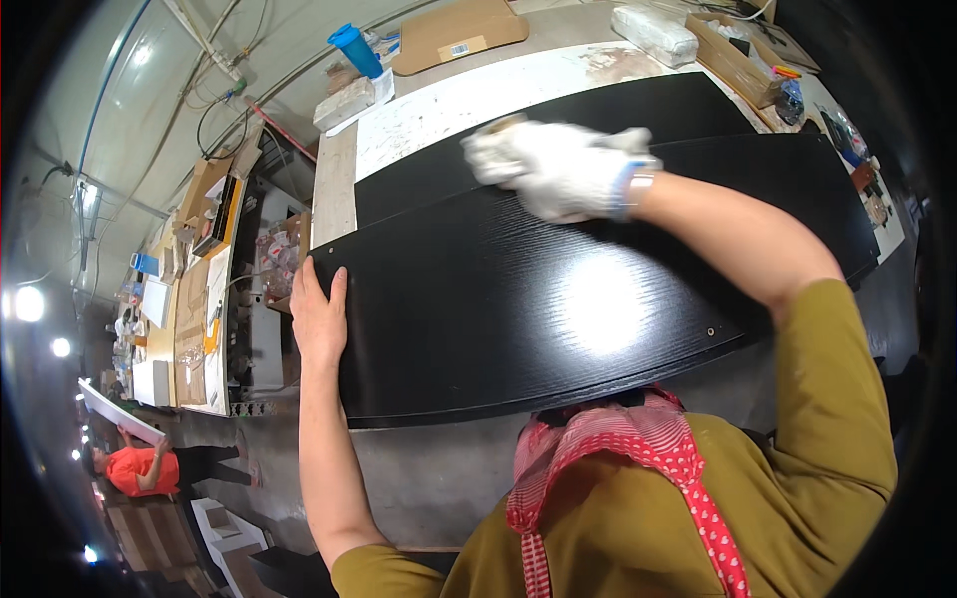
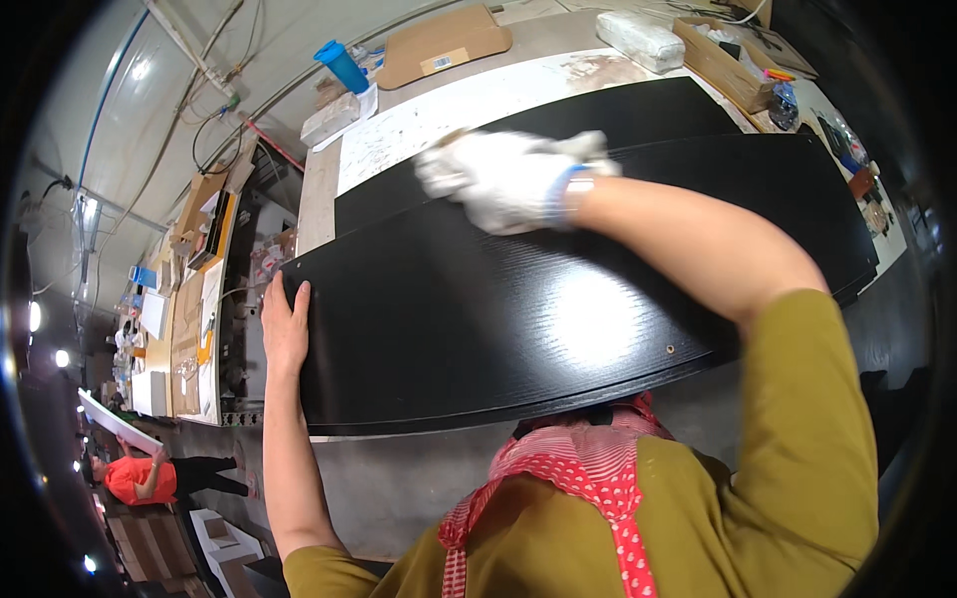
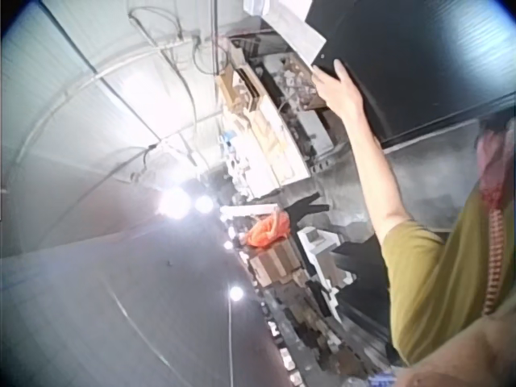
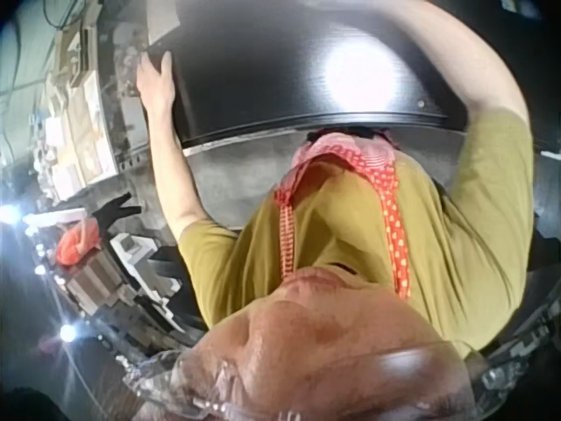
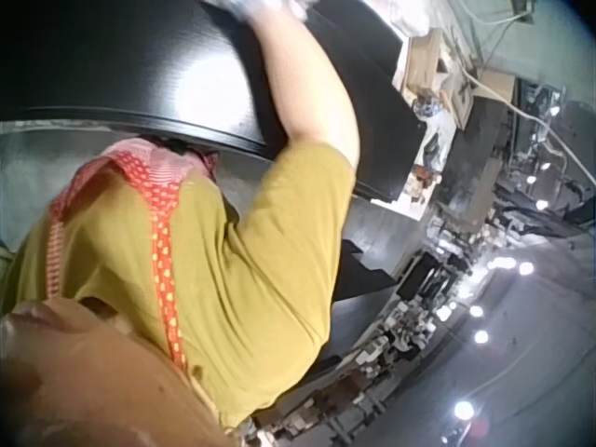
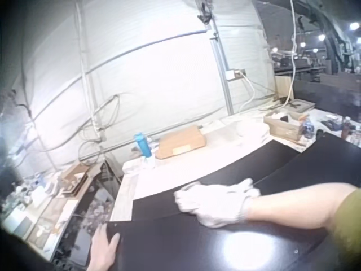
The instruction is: Applying cleaning solution from a bottle to a cloth and wiping down black furniture panels.
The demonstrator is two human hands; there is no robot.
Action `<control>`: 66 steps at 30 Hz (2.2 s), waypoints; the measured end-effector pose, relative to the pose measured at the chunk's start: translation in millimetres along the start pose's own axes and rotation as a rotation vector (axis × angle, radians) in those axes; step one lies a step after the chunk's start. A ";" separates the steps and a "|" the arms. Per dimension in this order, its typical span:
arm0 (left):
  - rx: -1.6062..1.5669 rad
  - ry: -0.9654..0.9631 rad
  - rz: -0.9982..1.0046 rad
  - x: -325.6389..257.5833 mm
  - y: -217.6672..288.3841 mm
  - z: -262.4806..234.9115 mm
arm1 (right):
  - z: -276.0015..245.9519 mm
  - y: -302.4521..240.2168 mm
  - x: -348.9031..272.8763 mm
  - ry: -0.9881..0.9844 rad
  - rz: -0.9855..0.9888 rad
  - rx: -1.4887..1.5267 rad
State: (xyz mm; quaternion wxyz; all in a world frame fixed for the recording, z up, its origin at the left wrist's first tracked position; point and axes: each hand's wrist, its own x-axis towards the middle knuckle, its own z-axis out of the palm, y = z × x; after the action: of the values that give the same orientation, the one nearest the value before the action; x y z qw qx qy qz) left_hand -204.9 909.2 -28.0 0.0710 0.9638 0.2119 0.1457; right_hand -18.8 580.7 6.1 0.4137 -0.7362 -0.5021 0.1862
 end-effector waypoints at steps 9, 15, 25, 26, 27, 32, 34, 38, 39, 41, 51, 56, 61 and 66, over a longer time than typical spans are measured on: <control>-0.456 -0.511 0.362 75.7 134.4 15.2 | -44.1 6.9 -128.7 0.429 0.562 -0.736; -0.556 -0.935 0.066 110.1 138.7 16.2 | -44.8 15.9 -132.2 0.482 0.563 -0.712; -0.693 -1.053 0.040 107.2 146.2 11.3 | -42.2 24.6 -131.1 0.518 0.557 -0.751; -0.570 -1.015 0.062 104.0 154.5 11.6 | -42.2 22.4 -130.0 0.487 0.593 -0.738; -0.450 -0.976 0.083 99.3 162.3 11.4 | -41.3 21.2 -130.0 0.483 0.595 -0.741; -0.482 -0.965 -0.013 93.7 169.0 15.4 | -41.8 6.8 -128.6 0.445 0.586 -0.688; -0.472 -0.975 0.134 98.3 156.9 15.8 | -40.1 15.3 -127.2 0.476 0.556 -0.714; -0.370 -0.549 0.424 79.6 109.6 2.4 | -38.6 50.4 -133.0 0.631 0.329 -0.665; -0.220 -0.448 0.420 72.8 96.0 -8.9 | -41.2 57.4 -133.3 0.644 0.402 -0.327; -0.071 -0.358 0.388 60.2 51.3 -11.7 | -41.7 45.1 -131.1 0.655 0.429 -0.332; -0.051 -0.082 0.480 49.6 -4.6 21.5 | 106.9 -62.7 33.8 0.069 -0.428 -0.298; -0.077 -0.074 0.438 39.3 -4.2 20.6 | 129.3 -111.8 -27.2 -0.198 -0.362 -0.220; -0.025 -0.084 0.363 31.7 2.3 10.6 | 89.9 -114.6 -73.8 -0.134 0.036 -0.539; -0.070 -0.068 0.403 44.0 8.4 20.5 | 161.0 -114.5 -22.8 0.079 -0.369 -0.580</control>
State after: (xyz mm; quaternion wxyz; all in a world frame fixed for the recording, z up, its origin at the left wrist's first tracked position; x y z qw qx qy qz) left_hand -157.1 919.0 -34.8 0.0807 0.9880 0.0070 0.1317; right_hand -206.5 645.8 -0.7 0.2331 -0.7265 -0.6426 -0.0710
